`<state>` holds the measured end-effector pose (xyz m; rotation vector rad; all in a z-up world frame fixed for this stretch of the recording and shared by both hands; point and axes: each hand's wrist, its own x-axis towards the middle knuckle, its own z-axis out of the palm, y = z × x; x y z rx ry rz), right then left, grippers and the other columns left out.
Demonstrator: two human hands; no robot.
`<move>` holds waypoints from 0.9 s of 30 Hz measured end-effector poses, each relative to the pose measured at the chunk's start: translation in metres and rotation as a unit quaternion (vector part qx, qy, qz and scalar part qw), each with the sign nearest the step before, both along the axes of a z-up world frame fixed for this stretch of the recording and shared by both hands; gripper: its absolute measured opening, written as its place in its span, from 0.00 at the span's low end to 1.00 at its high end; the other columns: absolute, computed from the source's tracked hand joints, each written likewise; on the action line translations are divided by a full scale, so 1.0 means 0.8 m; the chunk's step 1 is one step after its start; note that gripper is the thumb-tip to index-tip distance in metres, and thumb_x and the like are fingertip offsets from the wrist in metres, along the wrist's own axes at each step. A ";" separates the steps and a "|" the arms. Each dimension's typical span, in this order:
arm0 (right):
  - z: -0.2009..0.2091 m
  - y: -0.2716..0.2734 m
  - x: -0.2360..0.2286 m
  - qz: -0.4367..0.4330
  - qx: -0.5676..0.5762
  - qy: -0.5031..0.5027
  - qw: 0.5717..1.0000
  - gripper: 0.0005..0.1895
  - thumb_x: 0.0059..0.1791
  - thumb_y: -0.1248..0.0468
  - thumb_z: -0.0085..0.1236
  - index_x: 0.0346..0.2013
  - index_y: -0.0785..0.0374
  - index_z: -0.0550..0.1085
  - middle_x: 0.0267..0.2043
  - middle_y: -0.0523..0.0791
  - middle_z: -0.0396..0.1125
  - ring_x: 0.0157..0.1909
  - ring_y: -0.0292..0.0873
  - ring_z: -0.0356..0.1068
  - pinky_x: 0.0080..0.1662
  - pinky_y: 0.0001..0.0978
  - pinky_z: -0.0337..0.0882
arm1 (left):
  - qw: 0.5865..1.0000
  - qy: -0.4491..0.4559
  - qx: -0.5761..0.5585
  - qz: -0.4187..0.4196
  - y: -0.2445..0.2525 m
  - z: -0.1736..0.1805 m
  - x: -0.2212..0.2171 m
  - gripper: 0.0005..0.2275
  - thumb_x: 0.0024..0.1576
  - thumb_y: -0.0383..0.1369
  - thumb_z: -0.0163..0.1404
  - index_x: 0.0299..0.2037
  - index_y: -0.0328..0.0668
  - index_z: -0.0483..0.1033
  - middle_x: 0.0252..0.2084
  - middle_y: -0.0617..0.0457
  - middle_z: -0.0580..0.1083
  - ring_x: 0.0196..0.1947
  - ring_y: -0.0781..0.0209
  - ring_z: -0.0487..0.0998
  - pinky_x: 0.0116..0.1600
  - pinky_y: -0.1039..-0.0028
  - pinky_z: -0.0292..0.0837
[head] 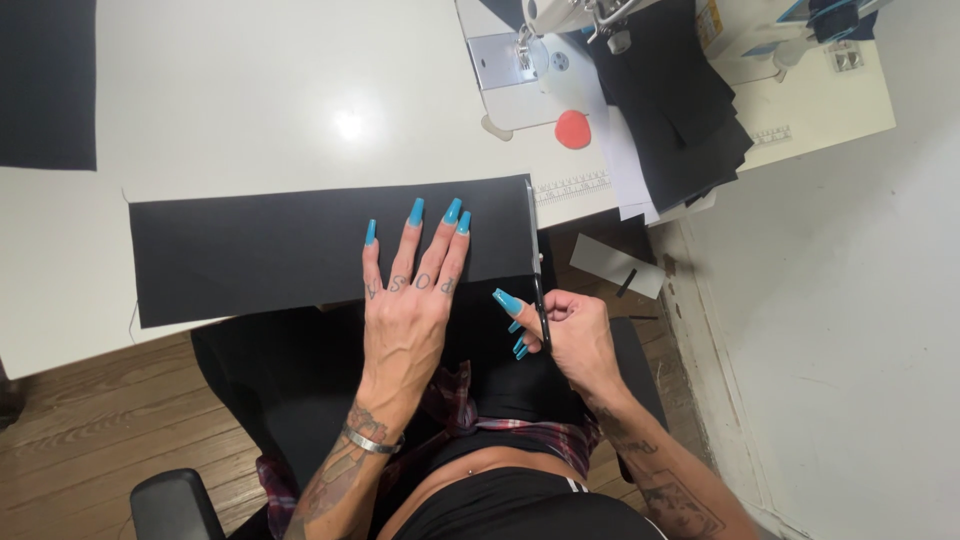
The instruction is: Measuring and cutting strips of black leather using a ruler and scissors
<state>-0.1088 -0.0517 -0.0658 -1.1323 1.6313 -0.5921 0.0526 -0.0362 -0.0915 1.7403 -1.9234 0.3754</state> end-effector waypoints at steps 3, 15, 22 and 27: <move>0.013 0.002 0.008 -0.006 0.003 0.005 1.000 0.14 0.36 0.60 0.63 0.16 0.69 0.72 0.10 0.48 0.65 0.13 0.35 0.65 0.22 0.14 0.57 | 1.000 -0.003 0.006 -0.001 0.002 -0.001 0.001 0.17 0.55 0.26 0.40 0.55 0.52 0.62 0.57 0.61 0.63 0.58 0.57 0.61 0.57 0.54 0.54; 0.007 -0.007 0.004 0.027 -0.019 0.007 0.999 0.17 0.37 0.56 0.61 0.12 0.66 0.70 0.08 0.46 0.63 0.12 0.32 0.60 0.21 0.13 0.54 | 1.000 0.011 -0.004 -0.003 0.004 -0.004 0.001 0.16 0.56 0.27 0.38 0.55 0.52 0.63 0.57 0.61 0.63 0.57 0.57 0.61 0.57 0.54 0.54; 0.005 -0.012 0.008 0.017 -0.029 0.003 0.999 0.17 0.37 0.58 0.62 0.12 0.67 0.69 0.08 0.47 0.63 0.13 0.34 0.63 0.21 0.15 0.55 | 0.999 0.026 0.008 -0.017 0.007 0.000 0.003 0.16 0.56 0.27 0.39 0.55 0.50 0.62 0.57 0.60 0.63 0.57 0.56 0.61 0.57 0.53 0.54; -0.012 -0.003 -0.001 -0.034 -0.039 -0.017 0.999 0.14 0.36 0.61 0.64 0.16 0.69 0.71 0.10 0.48 0.64 0.13 0.34 0.64 0.20 0.16 0.60 | 0.999 0.026 0.006 -0.020 0.008 -0.001 0.003 0.16 0.56 0.27 0.39 0.55 0.50 0.62 0.57 0.59 0.63 0.58 0.56 0.61 0.57 0.52 0.54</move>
